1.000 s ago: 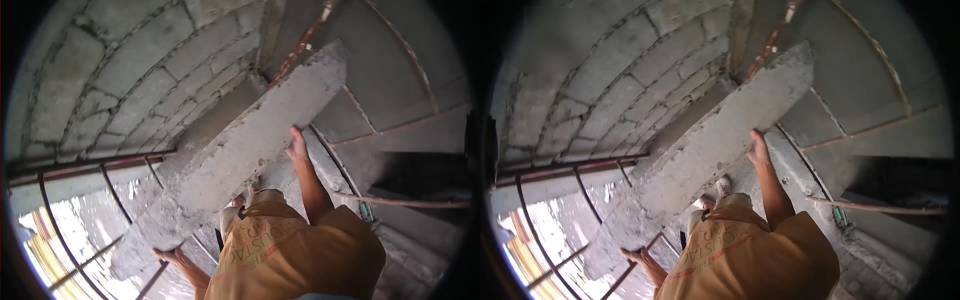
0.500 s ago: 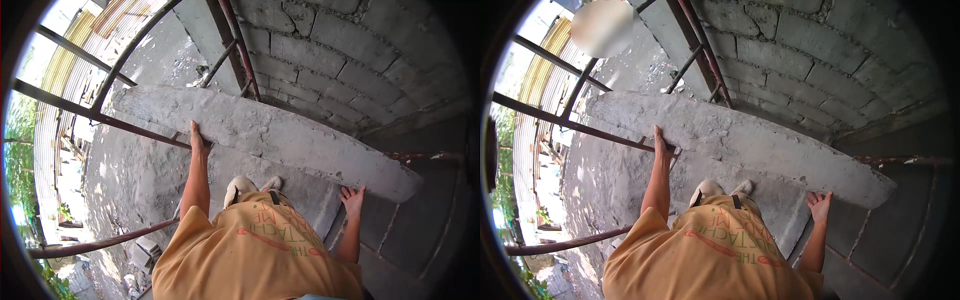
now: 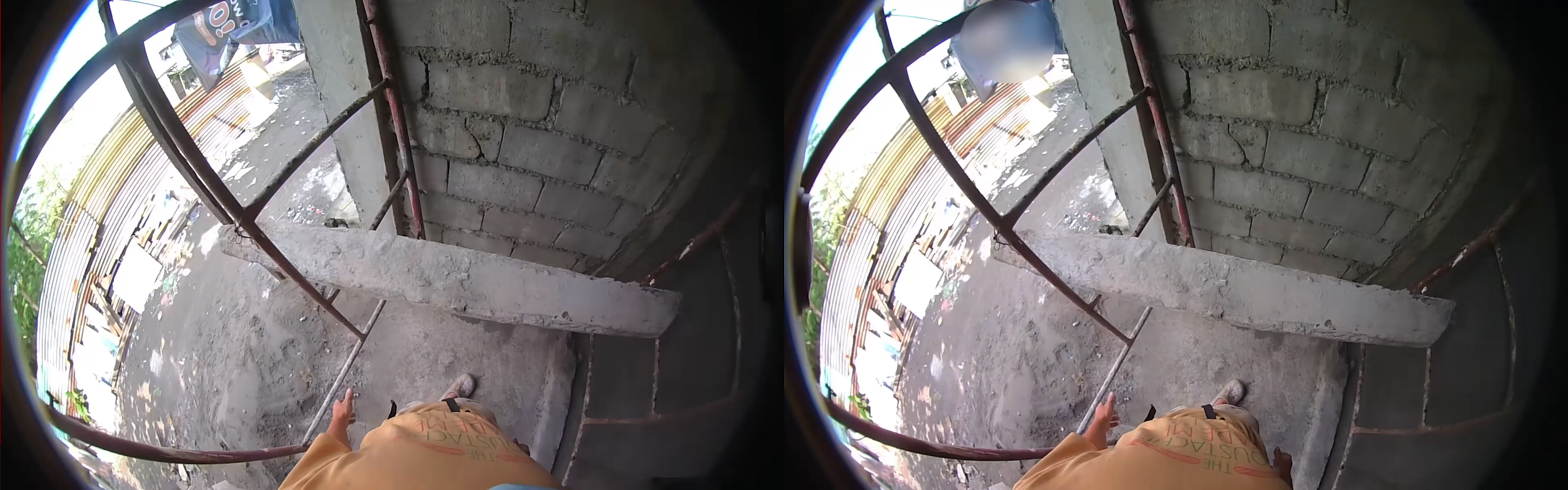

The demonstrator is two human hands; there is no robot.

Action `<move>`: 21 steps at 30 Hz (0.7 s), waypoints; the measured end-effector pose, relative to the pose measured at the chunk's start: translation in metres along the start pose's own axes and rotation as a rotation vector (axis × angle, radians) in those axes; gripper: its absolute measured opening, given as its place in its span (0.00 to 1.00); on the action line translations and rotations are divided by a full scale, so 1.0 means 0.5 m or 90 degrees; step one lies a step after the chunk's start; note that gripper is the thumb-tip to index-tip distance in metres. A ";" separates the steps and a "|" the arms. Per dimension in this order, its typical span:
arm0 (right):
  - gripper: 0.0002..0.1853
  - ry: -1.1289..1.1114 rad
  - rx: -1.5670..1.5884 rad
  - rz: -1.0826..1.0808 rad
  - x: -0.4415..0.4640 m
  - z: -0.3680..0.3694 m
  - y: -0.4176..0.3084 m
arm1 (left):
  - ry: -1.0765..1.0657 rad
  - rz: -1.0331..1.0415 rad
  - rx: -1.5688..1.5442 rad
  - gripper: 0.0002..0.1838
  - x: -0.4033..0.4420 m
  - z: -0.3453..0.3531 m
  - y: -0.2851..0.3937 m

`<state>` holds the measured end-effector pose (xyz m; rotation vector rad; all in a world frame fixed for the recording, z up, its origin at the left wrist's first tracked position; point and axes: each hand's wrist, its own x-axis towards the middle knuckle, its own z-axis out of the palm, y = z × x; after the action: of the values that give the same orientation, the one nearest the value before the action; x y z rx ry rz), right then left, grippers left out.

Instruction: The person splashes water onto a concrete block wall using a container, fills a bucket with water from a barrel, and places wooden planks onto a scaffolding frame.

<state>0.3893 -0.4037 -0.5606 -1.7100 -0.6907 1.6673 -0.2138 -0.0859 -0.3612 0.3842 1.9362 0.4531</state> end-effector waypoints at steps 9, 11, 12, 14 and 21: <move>0.20 0.406 -0.058 0.118 -0.191 0.181 -0.455 | -0.139 -0.009 -0.125 0.50 0.042 -0.063 -0.080; 0.22 0.476 -0.134 -0.123 -0.105 0.144 -0.558 | -0.227 -0.016 -0.167 0.52 0.020 0.006 -0.053; 0.26 0.448 -0.106 -0.186 -0.094 0.166 -0.683 | -0.271 -0.037 -0.201 0.52 -0.005 0.049 -0.021; 0.31 0.414 -0.098 -0.429 -0.127 0.264 -0.935 | -0.379 -0.049 -0.268 0.53 -0.101 0.131 0.043; 0.27 0.273 -0.595 -0.690 -0.006 0.515 -0.976 | -0.870 0.065 -0.468 0.58 -0.563 0.314 0.342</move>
<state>0.1648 -0.0647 -0.1876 -1.5977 -1.8924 0.1798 0.0498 -0.0444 -0.1125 0.1922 0.3723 0.6760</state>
